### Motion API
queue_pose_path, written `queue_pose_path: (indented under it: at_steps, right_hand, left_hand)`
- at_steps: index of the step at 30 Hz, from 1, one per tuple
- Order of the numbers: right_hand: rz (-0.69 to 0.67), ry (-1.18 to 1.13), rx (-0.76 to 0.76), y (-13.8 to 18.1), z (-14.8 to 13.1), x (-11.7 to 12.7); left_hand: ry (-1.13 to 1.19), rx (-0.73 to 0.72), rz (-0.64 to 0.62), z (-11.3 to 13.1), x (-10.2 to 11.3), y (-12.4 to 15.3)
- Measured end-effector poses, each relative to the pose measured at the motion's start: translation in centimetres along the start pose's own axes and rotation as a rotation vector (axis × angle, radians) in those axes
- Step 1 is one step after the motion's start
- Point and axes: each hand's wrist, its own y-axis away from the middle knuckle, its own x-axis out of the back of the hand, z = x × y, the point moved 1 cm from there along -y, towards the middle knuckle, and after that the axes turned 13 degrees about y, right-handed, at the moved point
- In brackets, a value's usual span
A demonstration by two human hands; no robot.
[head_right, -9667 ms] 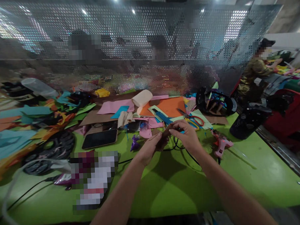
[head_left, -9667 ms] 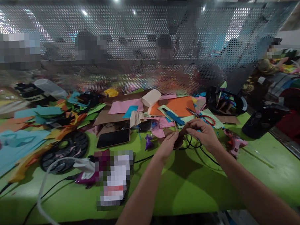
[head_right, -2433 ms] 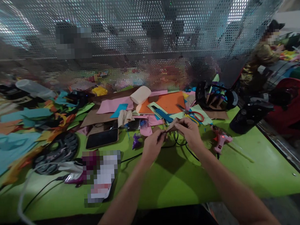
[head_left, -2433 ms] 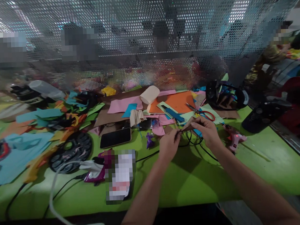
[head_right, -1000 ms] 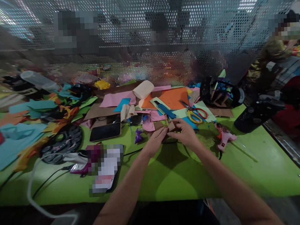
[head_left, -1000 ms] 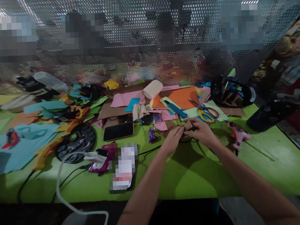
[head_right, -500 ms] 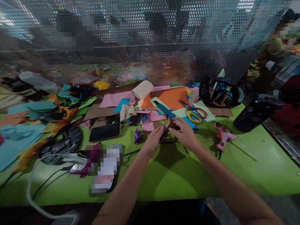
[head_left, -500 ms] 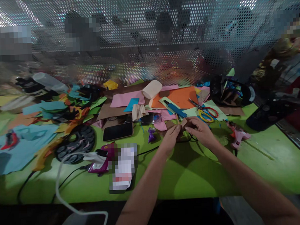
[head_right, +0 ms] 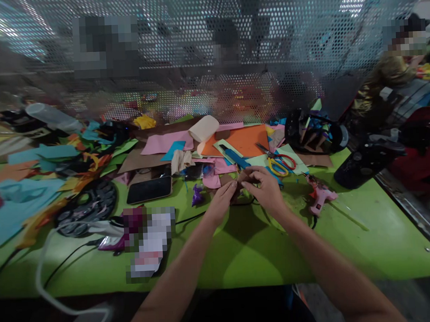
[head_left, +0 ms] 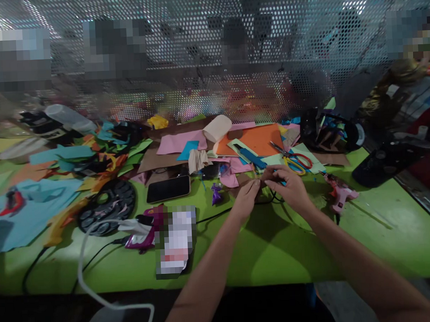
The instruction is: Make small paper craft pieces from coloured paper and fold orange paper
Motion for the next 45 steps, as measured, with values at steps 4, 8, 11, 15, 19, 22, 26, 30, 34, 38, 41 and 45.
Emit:
queue_pose_path:
  at_steps: [4, 8, 11, 15, 19, 22, 26, 30, 34, 38, 41, 45]
  right_hand:
    - [0.024, 0.028, -0.006, -0.1, 0.1, 0.1]
    - [0.038, 0.009, -0.009, 0.0, 0.1, 0.1]
    - [0.031, -0.025, -0.014, 0.0, 0.1, 0.1]
    - [0.039, -0.088, -0.062, -0.2, 0.0, 0.3]
    - [0.079, -0.151, -0.121, -0.5, 0.3, 0.7]
    - [0.138, -0.188, -0.147, -0.7, 0.7, 1.0]
    - [0.158, -0.193, -0.149, -0.7, 1.0, 1.1]
    - [0.149, -0.190, -0.140, -0.7, 0.8, 0.9]
    - [0.148, -0.211, -0.139, -0.7, 0.8, 0.8]
    - [0.147, -0.215, -0.125, -0.6, 0.8, 0.9]
    - [0.133, -0.218, -0.109, -0.6, 0.8, 0.9]
    - [0.150, -0.198, -0.098, -0.5, 0.8, 1.0]
  left_hand:
    - [-0.035, -0.012, -0.042, 0.4, -0.2, 0.2]
    - [-0.094, -0.065, -0.101, 0.7, -0.4, 0.2]
    - [-0.124, -0.059, -0.109, 0.5, -0.4, 0.0]
    - [-0.136, -0.075, -0.136, 0.6, -0.4, 0.0]
    - [-0.094, -0.061, -0.045, 1.0, 0.0, -0.1]
    - [-0.086, -0.051, 0.075, 1.2, 0.4, -0.1]
    - [-0.129, -0.095, 0.060, 1.6, 0.2, 0.0]
    - [-0.146, -0.117, 0.027, 1.7, -0.1, 0.1]
    - [-0.100, -0.096, 0.010, 1.4, 0.1, -0.1]
    - [-0.016, -0.021, -0.040, 1.0, 0.4, -0.3]
    - [0.030, 0.020, -0.045, 0.8, 0.4, -0.3]
    - [0.077, 0.078, -0.043, 0.6, 0.3, -0.2]
